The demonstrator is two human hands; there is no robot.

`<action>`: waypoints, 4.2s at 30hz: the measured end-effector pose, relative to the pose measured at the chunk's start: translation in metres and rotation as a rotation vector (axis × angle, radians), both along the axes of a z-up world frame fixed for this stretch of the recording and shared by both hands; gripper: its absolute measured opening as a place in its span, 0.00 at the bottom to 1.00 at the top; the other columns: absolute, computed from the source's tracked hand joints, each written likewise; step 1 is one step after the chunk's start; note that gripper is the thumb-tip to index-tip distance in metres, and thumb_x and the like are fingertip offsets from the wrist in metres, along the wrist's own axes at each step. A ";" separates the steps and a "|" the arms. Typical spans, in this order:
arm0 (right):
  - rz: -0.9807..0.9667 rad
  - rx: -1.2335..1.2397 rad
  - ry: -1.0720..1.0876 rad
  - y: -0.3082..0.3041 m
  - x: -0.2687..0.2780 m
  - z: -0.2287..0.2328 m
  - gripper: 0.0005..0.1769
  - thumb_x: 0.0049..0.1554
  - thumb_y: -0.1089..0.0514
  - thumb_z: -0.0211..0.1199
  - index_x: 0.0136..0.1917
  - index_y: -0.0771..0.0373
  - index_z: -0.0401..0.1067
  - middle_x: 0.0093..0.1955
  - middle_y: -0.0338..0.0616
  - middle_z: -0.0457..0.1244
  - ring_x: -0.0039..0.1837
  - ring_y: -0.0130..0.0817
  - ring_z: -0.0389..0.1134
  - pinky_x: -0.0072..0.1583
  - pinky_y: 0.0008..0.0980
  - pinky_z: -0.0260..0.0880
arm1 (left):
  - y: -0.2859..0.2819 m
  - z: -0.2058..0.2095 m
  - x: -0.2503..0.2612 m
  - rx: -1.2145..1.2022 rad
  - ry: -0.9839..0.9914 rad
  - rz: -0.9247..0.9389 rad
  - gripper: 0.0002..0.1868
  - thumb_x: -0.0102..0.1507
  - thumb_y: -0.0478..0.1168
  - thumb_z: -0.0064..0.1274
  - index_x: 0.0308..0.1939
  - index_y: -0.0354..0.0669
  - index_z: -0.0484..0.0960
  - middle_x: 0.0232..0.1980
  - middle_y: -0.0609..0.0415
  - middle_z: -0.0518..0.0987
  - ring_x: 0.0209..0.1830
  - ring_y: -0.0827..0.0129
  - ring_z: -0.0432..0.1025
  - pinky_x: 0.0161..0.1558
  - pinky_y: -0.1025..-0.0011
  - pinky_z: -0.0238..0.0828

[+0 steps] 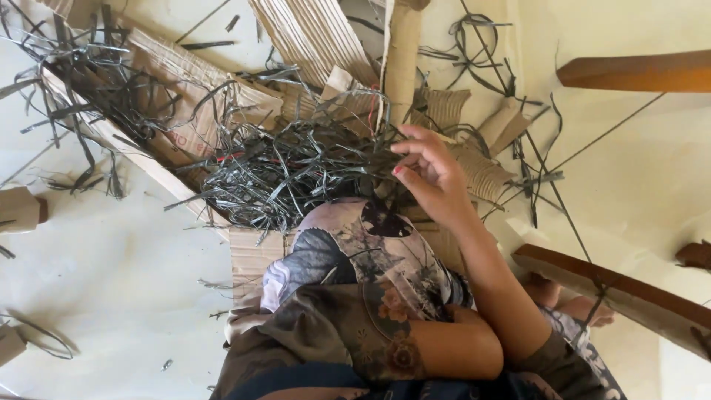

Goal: Wrapping a wooden chair leg with protective cardboard and securing it with wire ties

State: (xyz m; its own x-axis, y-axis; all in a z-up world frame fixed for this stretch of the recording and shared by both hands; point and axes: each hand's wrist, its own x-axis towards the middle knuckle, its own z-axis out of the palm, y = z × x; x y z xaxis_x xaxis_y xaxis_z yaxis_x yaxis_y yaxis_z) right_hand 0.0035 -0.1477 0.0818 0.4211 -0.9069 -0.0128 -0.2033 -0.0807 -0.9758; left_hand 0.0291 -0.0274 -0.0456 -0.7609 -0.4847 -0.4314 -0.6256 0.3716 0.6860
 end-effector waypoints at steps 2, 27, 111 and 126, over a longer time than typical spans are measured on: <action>0.027 0.100 -0.088 -0.007 0.009 -0.006 0.18 0.63 0.64 0.62 0.66 0.63 0.71 0.77 0.53 0.55 0.53 0.38 0.73 0.51 0.33 0.75 | -0.007 0.033 -0.013 0.015 0.019 0.010 0.19 0.63 0.49 0.50 0.47 0.40 0.88 0.43 0.42 0.85 0.50 0.42 0.79 0.48 0.37 0.72; -0.540 -0.186 -0.200 0.134 -0.167 0.138 0.05 0.59 0.75 0.61 0.50 0.78 0.71 0.44 0.67 0.67 0.47 0.49 0.69 0.53 0.39 0.70 | -0.043 0.206 -0.019 0.267 0.319 -0.064 0.37 0.55 0.65 0.59 0.59 0.45 0.82 0.49 0.48 0.86 0.53 0.53 0.80 0.50 0.55 0.78; -0.676 -0.429 1.033 0.264 -0.303 -0.015 0.06 0.60 0.64 0.57 0.51 0.58 0.69 0.23 0.43 0.59 0.24 0.53 0.63 0.27 0.41 0.62 | 0.015 0.073 -0.240 0.698 0.381 0.647 0.19 0.53 0.46 0.75 0.41 0.37 0.89 0.36 0.45 0.86 0.36 0.66 0.82 0.34 0.68 0.83; -1.321 -0.042 0.140 0.260 -0.322 -0.001 0.03 0.58 0.66 0.72 0.43 0.69 0.80 0.35 0.54 0.70 0.42 0.40 0.71 0.42 0.35 0.73 | 0.031 0.063 -0.249 0.644 0.335 0.687 0.14 0.54 0.46 0.73 0.38 0.43 0.90 0.30 0.52 0.86 0.31 0.75 0.80 0.31 0.77 0.78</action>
State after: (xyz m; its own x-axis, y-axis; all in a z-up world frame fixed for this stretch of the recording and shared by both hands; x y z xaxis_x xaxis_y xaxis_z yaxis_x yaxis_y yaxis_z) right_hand -0.3185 0.1122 0.0812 -0.7733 -0.6318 0.0540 -0.2496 0.2250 -0.9418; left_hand -0.2200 0.0038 0.0177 -0.5339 -0.6146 -0.5807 -0.3025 -0.5025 0.8100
